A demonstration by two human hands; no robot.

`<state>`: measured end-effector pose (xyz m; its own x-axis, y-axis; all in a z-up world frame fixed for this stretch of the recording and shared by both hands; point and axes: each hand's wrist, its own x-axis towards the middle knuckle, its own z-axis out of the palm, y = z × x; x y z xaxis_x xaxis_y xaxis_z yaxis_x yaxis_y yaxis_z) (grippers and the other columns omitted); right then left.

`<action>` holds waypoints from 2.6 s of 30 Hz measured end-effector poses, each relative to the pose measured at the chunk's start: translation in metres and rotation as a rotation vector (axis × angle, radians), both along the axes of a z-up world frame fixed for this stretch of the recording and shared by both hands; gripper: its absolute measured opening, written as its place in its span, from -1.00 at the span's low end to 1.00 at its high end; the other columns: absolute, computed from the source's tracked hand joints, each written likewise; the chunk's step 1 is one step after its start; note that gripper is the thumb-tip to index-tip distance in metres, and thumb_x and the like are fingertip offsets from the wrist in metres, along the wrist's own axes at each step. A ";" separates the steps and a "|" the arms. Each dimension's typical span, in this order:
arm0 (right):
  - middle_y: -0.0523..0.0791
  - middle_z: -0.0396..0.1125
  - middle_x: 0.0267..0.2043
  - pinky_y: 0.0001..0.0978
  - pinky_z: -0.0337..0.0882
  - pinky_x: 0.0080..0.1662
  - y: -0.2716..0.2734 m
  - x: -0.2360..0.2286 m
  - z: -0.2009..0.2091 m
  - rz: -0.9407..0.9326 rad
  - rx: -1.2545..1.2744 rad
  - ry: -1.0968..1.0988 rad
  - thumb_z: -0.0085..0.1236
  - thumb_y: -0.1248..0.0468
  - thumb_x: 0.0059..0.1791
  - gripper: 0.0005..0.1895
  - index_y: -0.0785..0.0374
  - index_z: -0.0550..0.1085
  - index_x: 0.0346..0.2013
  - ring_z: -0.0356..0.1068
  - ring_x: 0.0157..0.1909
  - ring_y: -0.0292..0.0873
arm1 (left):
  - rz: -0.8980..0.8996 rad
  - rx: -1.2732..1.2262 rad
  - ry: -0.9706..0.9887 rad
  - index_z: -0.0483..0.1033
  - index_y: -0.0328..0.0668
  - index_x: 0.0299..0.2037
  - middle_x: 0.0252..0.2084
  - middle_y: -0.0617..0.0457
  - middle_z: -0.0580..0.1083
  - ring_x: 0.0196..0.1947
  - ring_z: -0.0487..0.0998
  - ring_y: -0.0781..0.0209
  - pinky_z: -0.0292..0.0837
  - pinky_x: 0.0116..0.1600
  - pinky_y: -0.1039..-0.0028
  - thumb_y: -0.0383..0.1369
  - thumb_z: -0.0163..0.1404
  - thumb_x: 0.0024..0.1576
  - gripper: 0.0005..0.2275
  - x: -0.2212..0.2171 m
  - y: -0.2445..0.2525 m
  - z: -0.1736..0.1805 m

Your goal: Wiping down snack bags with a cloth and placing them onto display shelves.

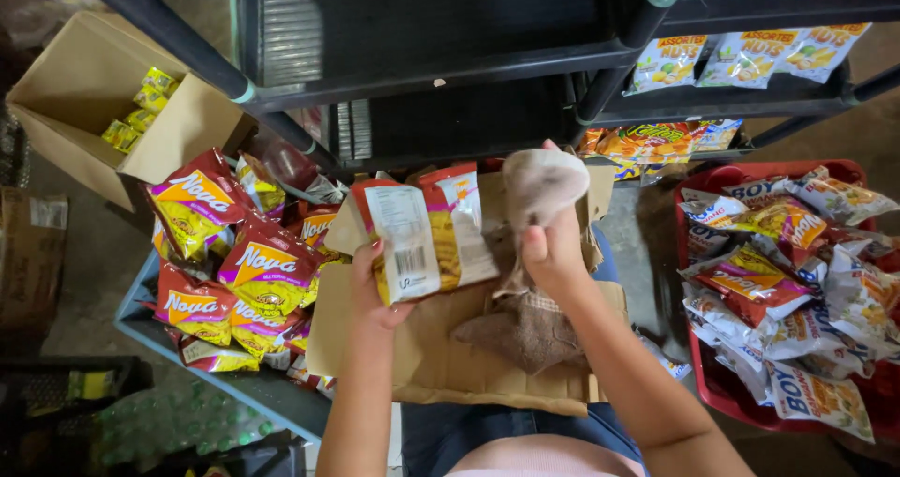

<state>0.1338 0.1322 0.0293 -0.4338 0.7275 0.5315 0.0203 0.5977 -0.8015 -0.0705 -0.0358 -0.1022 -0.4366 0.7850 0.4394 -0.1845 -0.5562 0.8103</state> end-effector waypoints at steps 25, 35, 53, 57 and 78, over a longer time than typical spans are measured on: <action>-0.14 0.31 -0.07 -0.14 0.27 -0.10 -0.053 -0.029 -0.005 0.112 0.579 -0.136 0.02 0.04 0.04 -0.83 -0.02 0.50 -0.26 0.27 -0.15 -0.03 | -0.356 -0.681 -1.171 0.41 -0.31 -0.19 -0.38 0.01 0.40 -0.51 0.49 0.36 0.56 -0.29 0.70 -0.11 0.14 0.13 -0.63 0.037 0.030 0.112; 0.03 0.25 -0.06 -0.03 0.33 -0.19 -0.033 -0.044 0.019 -0.113 0.126 -0.123 0.18 0.23 0.03 -0.70 0.27 0.25 -0.40 0.31 -0.18 0.23 | -0.107 -0.736 -0.879 0.53 -0.24 -0.10 -0.27 -0.13 0.57 -0.29 0.65 -0.01 0.61 -0.15 0.15 -0.18 0.19 0.03 -0.66 0.049 0.035 0.112; 0.08 0.33 -0.11 0.03 0.41 0.01 -0.034 -0.047 -0.008 -0.091 -0.196 -0.037 0.22 0.29 0.03 -0.62 0.19 0.36 0.12 0.41 -0.01 0.24 | 0.056 -0.952 0.261 0.63 -0.18 -0.23 -0.54 0.12 0.36 -0.48 0.35 0.29 0.28 -0.29 0.47 -0.11 0.29 0.03 -0.68 0.049 0.027 0.111; 0.02 0.34 -0.11 -0.01 0.41 0.02 -0.027 -0.038 0.001 -0.239 -0.202 0.053 0.11 0.30 0.12 -0.64 0.17 0.28 0.19 0.45 -0.03 0.11 | 0.186 -0.932 0.226 0.66 -0.15 -0.21 -0.57 0.11 0.37 -0.50 0.31 0.30 0.29 -0.29 0.44 -0.13 0.19 0.13 -0.74 0.054 0.025 0.126; -0.19 0.30 -0.36 -0.18 0.46 -0.16 -0.049 -0.036 -0.033 -0.041 0.139 -0.130 0.21 0.23 0.00 -0.83 0.06 0.54 -0.11 0.40 -0.29 0.02 | 0.331 -0.775 0.263 0.44 -0.15 -0.55 -0.60 0.19 0.32 -0.49 0.31 0.38 0.34 -0.29 0.50 -0.31 -0.02 0.22 -0.73 0.069 0.021 0.141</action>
